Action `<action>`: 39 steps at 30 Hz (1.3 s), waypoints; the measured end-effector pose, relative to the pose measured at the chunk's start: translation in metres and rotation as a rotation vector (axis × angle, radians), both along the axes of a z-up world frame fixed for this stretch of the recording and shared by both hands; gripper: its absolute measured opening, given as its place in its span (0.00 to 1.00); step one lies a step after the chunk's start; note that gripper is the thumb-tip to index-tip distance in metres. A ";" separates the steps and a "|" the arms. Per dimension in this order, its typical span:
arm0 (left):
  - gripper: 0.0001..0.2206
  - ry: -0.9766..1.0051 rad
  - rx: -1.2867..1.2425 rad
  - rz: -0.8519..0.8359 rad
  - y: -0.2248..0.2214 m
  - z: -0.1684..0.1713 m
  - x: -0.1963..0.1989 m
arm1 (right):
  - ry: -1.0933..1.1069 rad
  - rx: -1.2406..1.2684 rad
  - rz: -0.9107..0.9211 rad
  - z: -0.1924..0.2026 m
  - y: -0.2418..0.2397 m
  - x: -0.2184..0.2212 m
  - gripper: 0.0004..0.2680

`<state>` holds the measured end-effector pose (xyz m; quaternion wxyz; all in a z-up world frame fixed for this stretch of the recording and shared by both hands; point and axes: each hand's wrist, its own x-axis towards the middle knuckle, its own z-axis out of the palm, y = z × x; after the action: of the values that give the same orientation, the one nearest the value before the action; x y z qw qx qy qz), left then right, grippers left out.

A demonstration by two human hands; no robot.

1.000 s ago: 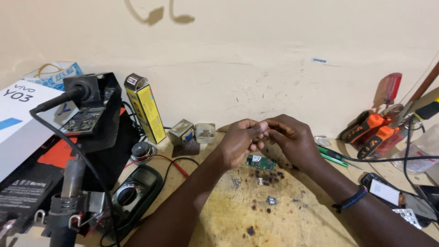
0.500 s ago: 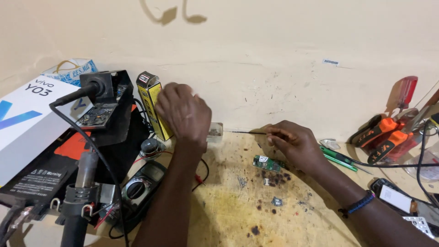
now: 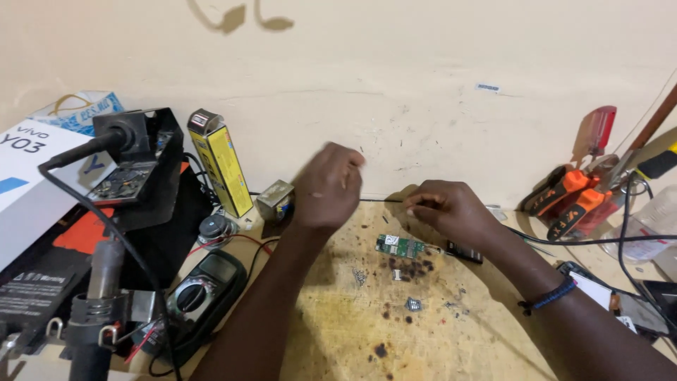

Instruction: Sorting through a box of small electronic components and examining a circuit board on a repair bench.

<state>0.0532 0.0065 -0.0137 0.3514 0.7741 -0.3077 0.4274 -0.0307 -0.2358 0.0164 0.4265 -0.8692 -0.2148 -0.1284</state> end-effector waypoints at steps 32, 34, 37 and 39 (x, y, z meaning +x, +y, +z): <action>0.10 0.786 0.639 -0.174 -0.013 0.028 -0.042 | 0.208 -0.543 0.294 0.025 0.023 -0.029 0.10; 0.10 0.790 0.647 -0.163 -0.014 0.028 -0.041 | 0.102 -0.659 0.323 0.027 0.027 -0.032 0.11; 0.11 0.786 0.659 -0.164 -0.015 0.027 -0.040 | 0.092 -0.692 0.343 0.037 0.036 -0.038 0.10; 0.11 0.815 0.642 -0.167 -0.016 0.029 -0.042 | 0.134 -0.669 0.353 0.042 0.038 -0.041 0.09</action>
<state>0.0113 -0.0093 0.0152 0.2205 0.9191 -0.3222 -0.0538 -0.0715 -0.1975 0.0585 0.1481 -0.9163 -0.3630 0.0813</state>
